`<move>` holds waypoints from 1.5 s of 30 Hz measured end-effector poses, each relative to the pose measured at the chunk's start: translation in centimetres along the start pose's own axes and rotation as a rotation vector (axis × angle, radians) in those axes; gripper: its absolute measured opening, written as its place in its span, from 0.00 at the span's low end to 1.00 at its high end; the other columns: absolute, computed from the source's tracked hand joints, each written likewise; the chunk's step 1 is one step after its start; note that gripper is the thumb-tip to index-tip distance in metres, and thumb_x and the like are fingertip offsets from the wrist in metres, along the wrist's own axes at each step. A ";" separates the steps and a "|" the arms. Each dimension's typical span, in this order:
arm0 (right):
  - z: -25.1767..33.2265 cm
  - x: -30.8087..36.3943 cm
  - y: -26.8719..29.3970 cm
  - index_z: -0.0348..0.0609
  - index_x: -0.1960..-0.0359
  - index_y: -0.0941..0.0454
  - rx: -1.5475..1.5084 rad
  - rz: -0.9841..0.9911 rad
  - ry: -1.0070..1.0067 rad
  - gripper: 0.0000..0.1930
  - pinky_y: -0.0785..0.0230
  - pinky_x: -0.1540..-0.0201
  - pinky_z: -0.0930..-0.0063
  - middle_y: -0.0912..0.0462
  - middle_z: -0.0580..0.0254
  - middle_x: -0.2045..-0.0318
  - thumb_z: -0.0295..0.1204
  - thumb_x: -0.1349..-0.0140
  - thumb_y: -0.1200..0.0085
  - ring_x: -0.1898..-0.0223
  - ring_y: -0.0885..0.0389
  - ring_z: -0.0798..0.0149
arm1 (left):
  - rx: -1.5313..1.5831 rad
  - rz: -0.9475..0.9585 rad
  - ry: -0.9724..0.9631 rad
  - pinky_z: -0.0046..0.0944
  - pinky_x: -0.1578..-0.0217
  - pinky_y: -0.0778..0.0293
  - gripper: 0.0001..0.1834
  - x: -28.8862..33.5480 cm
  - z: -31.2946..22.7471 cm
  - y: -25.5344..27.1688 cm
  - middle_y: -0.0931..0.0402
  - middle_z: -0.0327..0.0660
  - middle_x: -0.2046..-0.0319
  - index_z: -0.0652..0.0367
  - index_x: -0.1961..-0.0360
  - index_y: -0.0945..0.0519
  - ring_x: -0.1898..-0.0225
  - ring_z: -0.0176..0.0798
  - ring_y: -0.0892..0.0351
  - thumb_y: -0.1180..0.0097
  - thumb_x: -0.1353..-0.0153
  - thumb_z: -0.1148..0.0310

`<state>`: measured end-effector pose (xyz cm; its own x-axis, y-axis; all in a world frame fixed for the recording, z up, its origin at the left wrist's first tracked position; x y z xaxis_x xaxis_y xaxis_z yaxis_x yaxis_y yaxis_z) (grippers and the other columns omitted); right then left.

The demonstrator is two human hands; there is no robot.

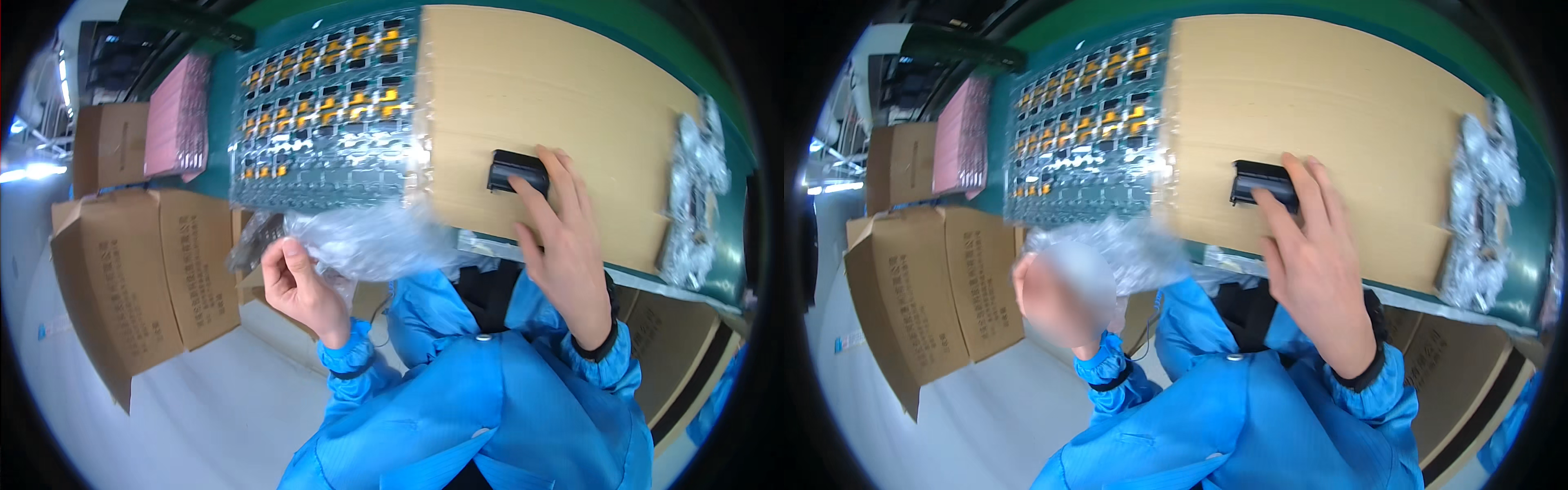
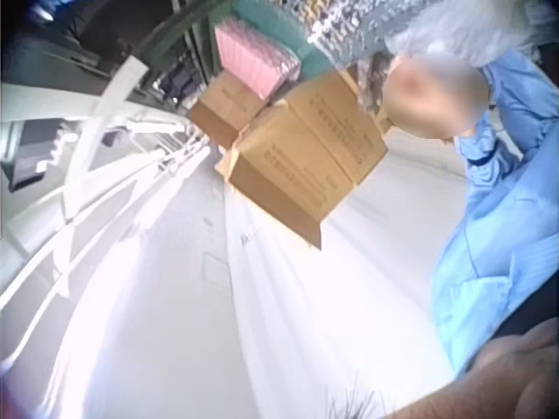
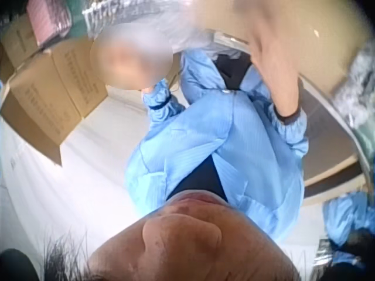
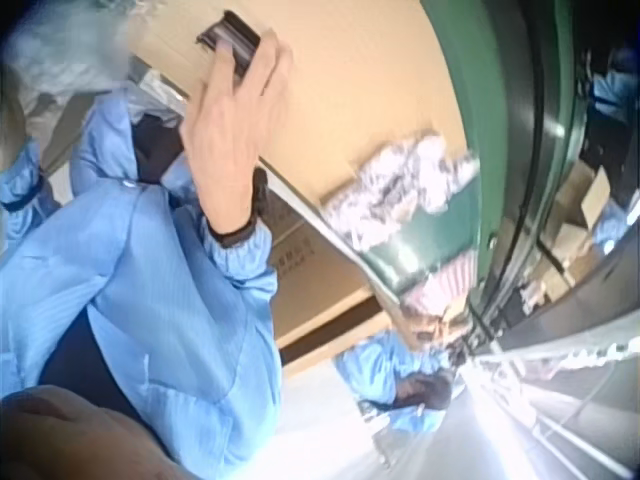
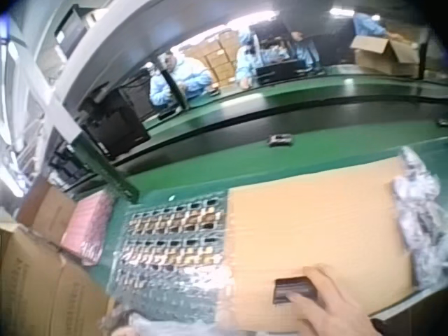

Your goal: Assembling small electronic modules into plastic housings at a factory workstation.

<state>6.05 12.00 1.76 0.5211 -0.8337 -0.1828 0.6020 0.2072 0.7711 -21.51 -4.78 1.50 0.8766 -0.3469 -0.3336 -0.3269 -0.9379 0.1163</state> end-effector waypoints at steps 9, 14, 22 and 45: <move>0.4 -0.2 -1.4 0.35 0.56 0.20 0.250 -0.043 0.094 0.15 0.32 0.42 0.57 0.26 0.48 0.46 0.17 0.48 0.42 0.41 0.29 0.44 | -1.662 0.214 0.172 0.42 0.67 0.24 0.15 2.3 22.2 19.7 0.17 0.53 0.69 0.63 0.57 0.18 0.71 0.46 0.17 0.38 0.40 0.64; -0.3 0.0 0.7 0.31 0.57 0.22 -0.142 -0.184 -0.003 0.09 0.30 0.50 0.68 0.20 0.50 0.57 0.19 0.38 0.45 0.55 0.21 0.53 | -0.797 -0.021 -0.065 0.38 0.66 0.25 0.13 -4.9 5.7 7.0 0.17 0.48 0.67 0.63 0.57 0.17 0.70 0.42 0.20 0.40 0.37 0.65; -5.2 0.0 -1.8 0.32 0.57 0.21 -0.617 0.063 -0.419 0.09 0.34 0.65 0.80 0.19 0.66 0.72 0.26 0.32 0.46 0.70 0.26 0.76 | -0.966 0.307 -0.425 0.43 0.58 0.27 0.13 -12.5 4.3 -4.5 0.21 0.47 0.63 0.61 0.64 0.15 0.61 0.47 0.22 0.38 0.40 0.61; 6.4 0.6 -7.9 0.33 0.64 0.17 -1.468 0.694 -0.454 0.12 0.38 0.77 0.83 0.20 0.66 0.77 0.33 0.33 0.42 0.78 0.28 0.79 | 0.285 0.899 -0.854 0.41 0.56 0.27 0.07 3.0 -10.1 -8.5 0.23 0.38 0.60 0.38 0.77 0.12 0.52 0.46 0.27 0.31 0.60 0.55</move>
<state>-2.26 6.58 -0.55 0.8640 -0.4024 0.3026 0.5006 0.6219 -0.6022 -12.56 2.07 8.97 -0.1631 -0.6428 -0.7484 -0.8425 -0.3040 0.4448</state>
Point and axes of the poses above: each hand's wrist, its own x-axis away from the middle knuckle, its own y-axis out of the back of the hand, z = x × y, the point moved 9 cm from there along -x, towards the middle knuckle
